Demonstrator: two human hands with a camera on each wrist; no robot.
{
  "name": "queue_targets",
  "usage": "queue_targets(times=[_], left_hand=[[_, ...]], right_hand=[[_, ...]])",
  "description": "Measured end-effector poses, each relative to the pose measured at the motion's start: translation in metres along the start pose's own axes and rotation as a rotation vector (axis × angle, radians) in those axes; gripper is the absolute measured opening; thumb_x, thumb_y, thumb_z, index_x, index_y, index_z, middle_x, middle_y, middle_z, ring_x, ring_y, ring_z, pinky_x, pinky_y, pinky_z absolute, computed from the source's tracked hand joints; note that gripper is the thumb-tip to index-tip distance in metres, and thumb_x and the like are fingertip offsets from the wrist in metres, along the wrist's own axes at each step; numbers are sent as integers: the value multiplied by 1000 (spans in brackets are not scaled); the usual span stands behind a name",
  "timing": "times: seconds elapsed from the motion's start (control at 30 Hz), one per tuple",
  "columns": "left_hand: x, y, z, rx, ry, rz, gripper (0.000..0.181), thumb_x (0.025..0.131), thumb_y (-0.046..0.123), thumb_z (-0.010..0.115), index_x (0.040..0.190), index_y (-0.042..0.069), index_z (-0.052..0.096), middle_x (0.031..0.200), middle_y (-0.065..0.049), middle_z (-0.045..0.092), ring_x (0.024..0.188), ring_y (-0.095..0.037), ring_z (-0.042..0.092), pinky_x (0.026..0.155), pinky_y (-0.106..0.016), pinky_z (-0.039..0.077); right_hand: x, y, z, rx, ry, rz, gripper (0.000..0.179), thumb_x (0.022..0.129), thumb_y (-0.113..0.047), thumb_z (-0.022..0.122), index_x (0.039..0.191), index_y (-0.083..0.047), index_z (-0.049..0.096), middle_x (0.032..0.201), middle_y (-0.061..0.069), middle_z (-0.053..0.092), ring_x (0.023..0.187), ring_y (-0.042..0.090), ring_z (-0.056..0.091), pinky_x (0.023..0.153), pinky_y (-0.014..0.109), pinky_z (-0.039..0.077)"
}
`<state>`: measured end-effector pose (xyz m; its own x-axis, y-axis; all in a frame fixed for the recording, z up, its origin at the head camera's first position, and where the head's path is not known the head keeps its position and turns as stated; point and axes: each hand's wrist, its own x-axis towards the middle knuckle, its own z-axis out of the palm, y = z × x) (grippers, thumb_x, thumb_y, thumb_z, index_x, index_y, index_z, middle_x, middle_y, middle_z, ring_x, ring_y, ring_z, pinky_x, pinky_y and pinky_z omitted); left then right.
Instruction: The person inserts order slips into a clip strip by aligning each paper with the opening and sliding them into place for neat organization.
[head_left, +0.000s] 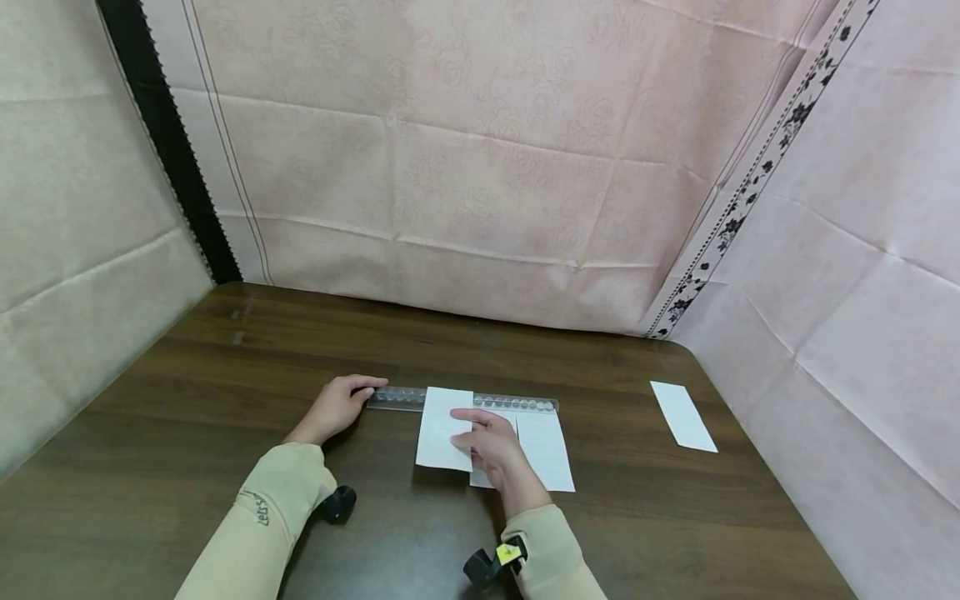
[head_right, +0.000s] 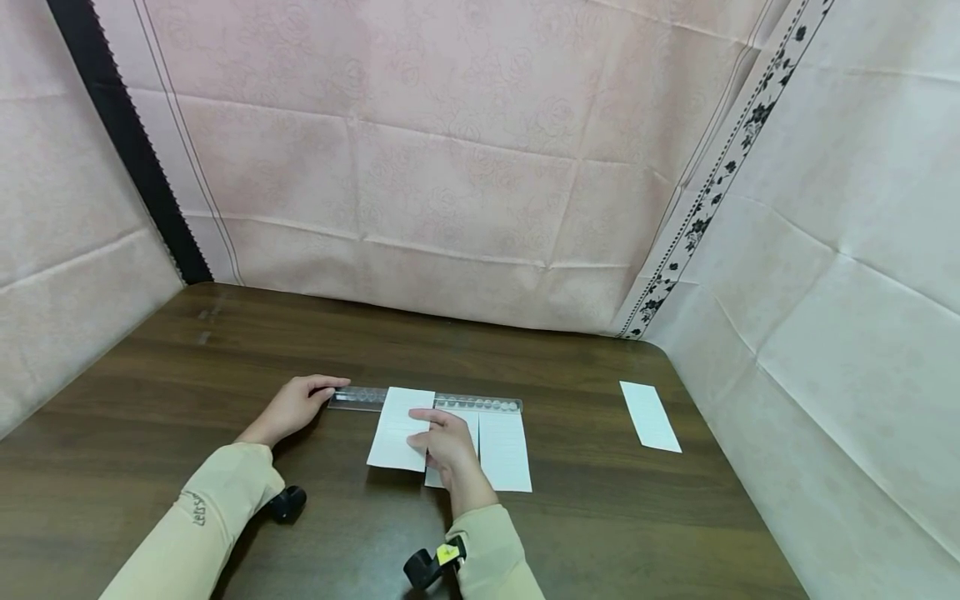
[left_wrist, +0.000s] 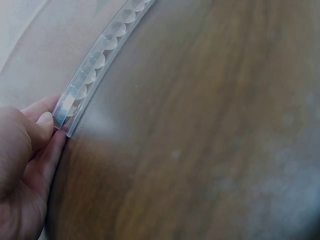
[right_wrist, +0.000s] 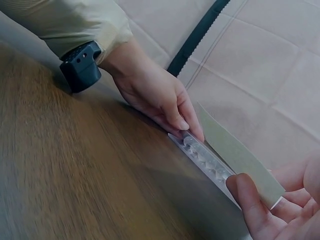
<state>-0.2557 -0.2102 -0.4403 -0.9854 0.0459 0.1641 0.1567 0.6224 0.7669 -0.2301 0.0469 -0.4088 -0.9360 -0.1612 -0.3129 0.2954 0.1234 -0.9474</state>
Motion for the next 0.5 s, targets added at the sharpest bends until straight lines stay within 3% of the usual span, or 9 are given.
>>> queue_targets(times=[0.23, 0.5], left_hand=[[1, 0, 0, -7, -3, -12, 28, 96, 3, 48, 118, 5, 65, 122, -17, 58, 118, -34, 48, 96, -50, 38], [1, 0, 1, -5, -3, -7, 27, 96, 3, 49, 118, 5, 65, 121, -17, 59, 118, -34, 49, 96, -50, 39]], right_hand=[[-2, -3, 6, -2, -3, -5, 34, 80, 5, 66, 112, -7, 67, 73, 1, 35, 54, 15, 33, 49, 23, 30], [-1, -3, 12, -12, -8, -7, 33, 81, 4, 66, 111, -9, 68, 95, 6, 47, 58, 15, 38, 51, 23, 34]])
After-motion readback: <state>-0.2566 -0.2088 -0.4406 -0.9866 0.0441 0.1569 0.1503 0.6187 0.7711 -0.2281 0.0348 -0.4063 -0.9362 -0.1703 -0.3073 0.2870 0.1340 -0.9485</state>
